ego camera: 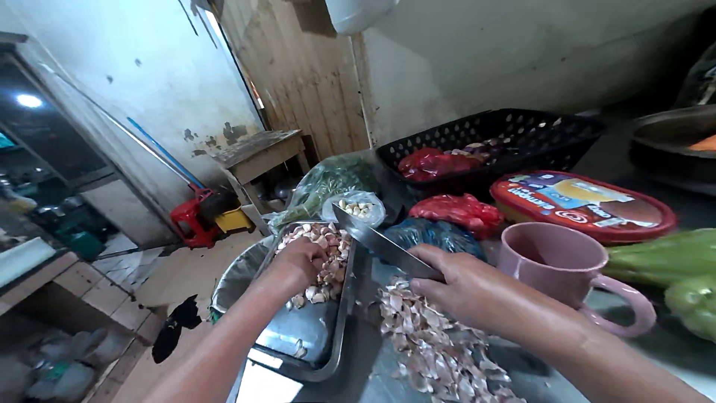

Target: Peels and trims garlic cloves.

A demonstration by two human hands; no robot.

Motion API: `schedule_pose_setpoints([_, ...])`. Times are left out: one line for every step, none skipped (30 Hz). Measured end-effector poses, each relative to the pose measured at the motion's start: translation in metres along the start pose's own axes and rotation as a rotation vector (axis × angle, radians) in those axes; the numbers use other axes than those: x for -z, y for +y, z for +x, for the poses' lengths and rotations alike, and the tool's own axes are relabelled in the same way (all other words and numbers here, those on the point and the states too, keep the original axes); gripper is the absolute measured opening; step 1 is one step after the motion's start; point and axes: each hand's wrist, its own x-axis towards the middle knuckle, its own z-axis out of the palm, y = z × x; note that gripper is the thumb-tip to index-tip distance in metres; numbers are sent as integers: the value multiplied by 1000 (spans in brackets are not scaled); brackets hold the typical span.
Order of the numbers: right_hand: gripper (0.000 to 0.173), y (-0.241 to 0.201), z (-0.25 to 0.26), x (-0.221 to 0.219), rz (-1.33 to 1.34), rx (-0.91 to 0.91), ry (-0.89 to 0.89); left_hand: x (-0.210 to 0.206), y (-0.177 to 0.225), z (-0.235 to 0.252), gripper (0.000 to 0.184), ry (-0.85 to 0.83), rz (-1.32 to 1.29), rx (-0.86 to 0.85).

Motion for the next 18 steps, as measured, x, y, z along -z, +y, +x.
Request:
schedule_pose_setpoints([31, 0, 0, 1, -12, 2, 0, -1, -2, 0, 20, -11, 37, 22])
schedule_pose_setpoints([29, 0, 0, 1, -28, 5, -4, -2, -5, -1, 21, -27, 77, 49])
schedule_pose_setpoints([27, 1, 1, 1, -50, 15, -4, -3, -6, -1, 24, -56, 109, 86])
schedule_pose_setpoints([25, 1, 1, 0, -73, 30, -3, -4, -8, -1, 27, -82, 133, 120])
schedule_pose_setpoints([25, 1, 0, -1, -98, 41, -9, -7, -11, -1, 30, -98, 158, 137])
schedule_pose_setpoints([26, 2, 1, -2, -125, 51, -14, -11, -14, 0, 33, -110, 189, 153])
schedule_pose_setpoints([27, 2, 1, -2, -152, 57, -13, -16, -17, 1, 34, -120, 219, 167])
schedule_pose_setpoints([28, 3, 1, -3, -173, 60, -5, -21, -19, 2, 35, -130, 254, 173])
schedule_pose_setpoints([29, 3, 1, -3, -189, 55, 6, -25, -20, 3, 35, -140, 290, 175])
schedule_pose_setpoints([29, 4, 1, -3, -200, 55, 24, -27, -20, 2, 34, -136, 302, 166])
schedule_pose_setpoints([30, 4, 1, -4, -205, 54, 50, -28, -21, 1, 32, -116, 280, 164])
schedule_pose_setpoints([31, 5, 1, -3, -202, 56, 74, -26, -21, 0, 31, -87, 221, 178])
schedule_pose_setpoints([32, 7, 0, -3, -188, 61, 102, -23, -21, -2, 30, -47, 126, 197])
schedule_pose_setpoints([33, 7, -1, -4, -169, 67, 138, -18, -20, -4, 30, -8, -9, 216])
schedule_pose_setpoints([33, 7, -3, -4, -146, 81, 191, -12, -17, -7, 29, 19, -174, 230])
schedule_pose_setpoints([34, 6, -6, -5, -121, 103, 252, -6, -12, -10, 27, 37, -367, 233])
schedule_pose_setpoints([36, 3, -9, -4, -95, 108, 285, -4, -6, -13, 24, 55, -580, 219])
schedule_pose_setpoints([38, -2, -13, 0, -68, 96, 278, -3, 2, -16, 23, 68, -801, 188])
